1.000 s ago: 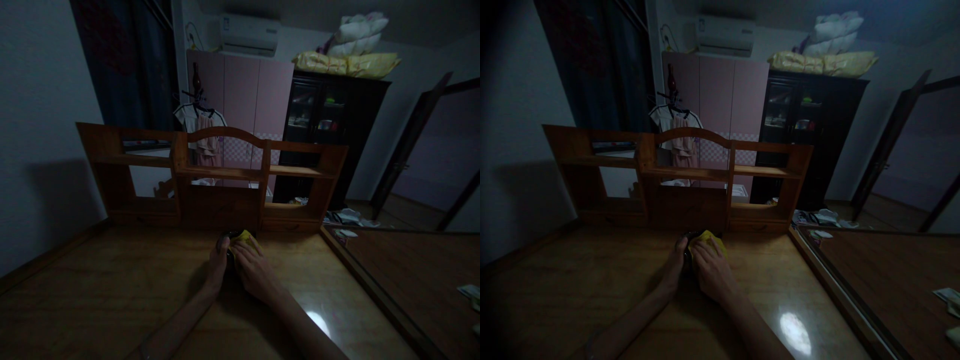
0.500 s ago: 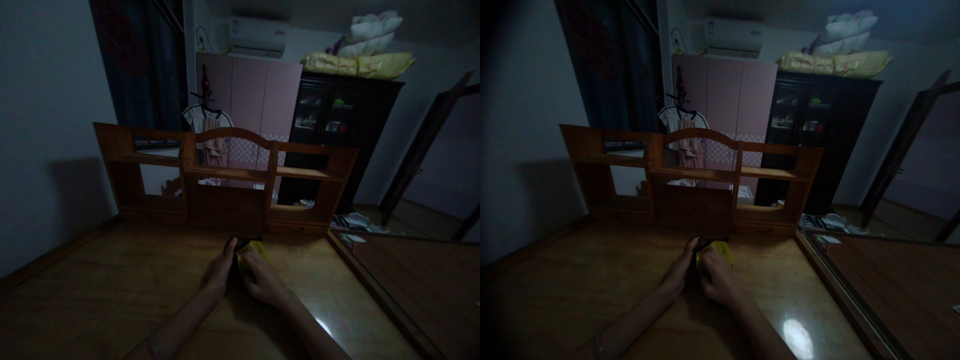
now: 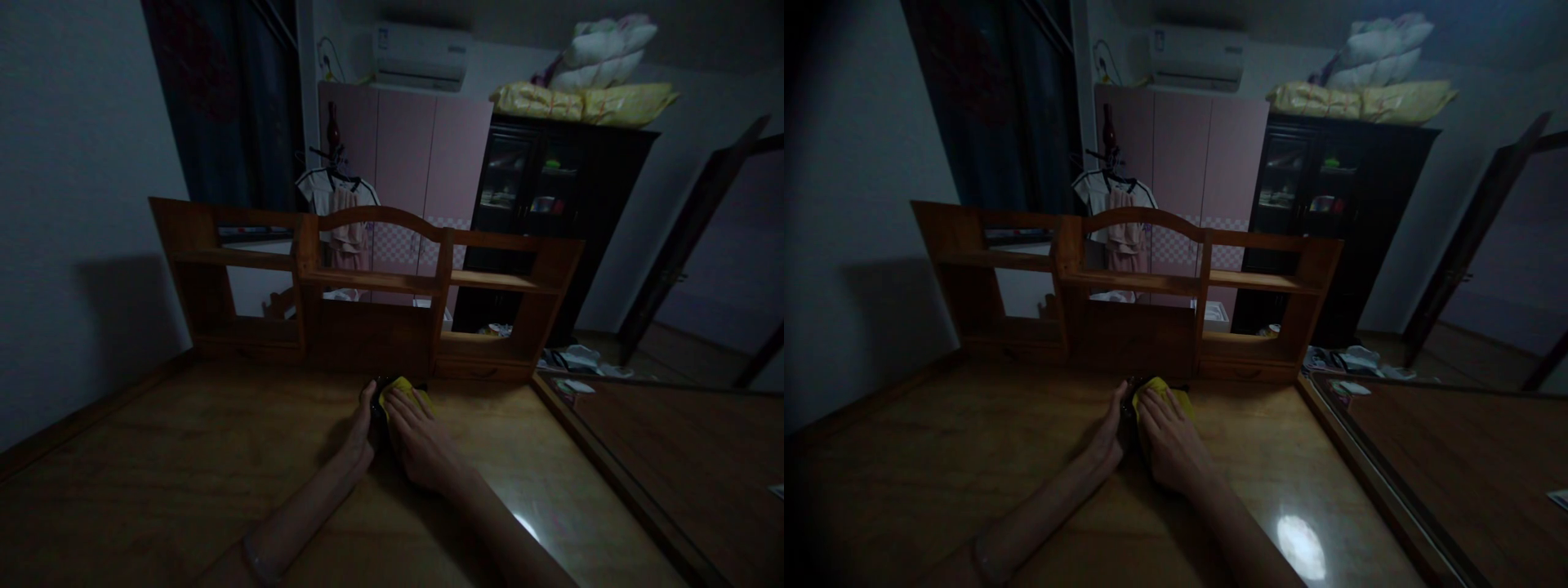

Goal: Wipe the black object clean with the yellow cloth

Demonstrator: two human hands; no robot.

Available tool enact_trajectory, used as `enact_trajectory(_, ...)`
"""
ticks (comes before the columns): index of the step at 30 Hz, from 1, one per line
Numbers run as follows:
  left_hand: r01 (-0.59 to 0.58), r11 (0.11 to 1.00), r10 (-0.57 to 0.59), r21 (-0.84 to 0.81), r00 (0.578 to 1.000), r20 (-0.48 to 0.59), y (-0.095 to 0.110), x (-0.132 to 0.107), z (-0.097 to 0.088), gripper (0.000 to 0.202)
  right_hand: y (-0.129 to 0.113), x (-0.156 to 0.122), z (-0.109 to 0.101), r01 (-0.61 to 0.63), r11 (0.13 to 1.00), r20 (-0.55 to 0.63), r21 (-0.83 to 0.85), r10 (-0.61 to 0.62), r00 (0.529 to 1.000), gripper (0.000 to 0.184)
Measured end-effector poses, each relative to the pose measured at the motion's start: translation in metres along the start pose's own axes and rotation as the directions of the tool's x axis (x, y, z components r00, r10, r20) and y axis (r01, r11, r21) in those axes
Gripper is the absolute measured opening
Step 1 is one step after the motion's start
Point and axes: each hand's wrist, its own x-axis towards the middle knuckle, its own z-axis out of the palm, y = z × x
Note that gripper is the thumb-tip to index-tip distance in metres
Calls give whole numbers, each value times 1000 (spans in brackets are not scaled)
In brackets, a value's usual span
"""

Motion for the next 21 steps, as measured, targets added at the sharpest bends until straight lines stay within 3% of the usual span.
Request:
enact_trajectory(8,-1,1000,1,1,1000,18,-1,-4,0,45,-3,1,-7,36,999,8,-17,-36,999,51)
enact_trajectory(21,-48,998,47,46,999,24,0,-3,0,49,-15,3,6,-53,998,-46,45,55,997,41)
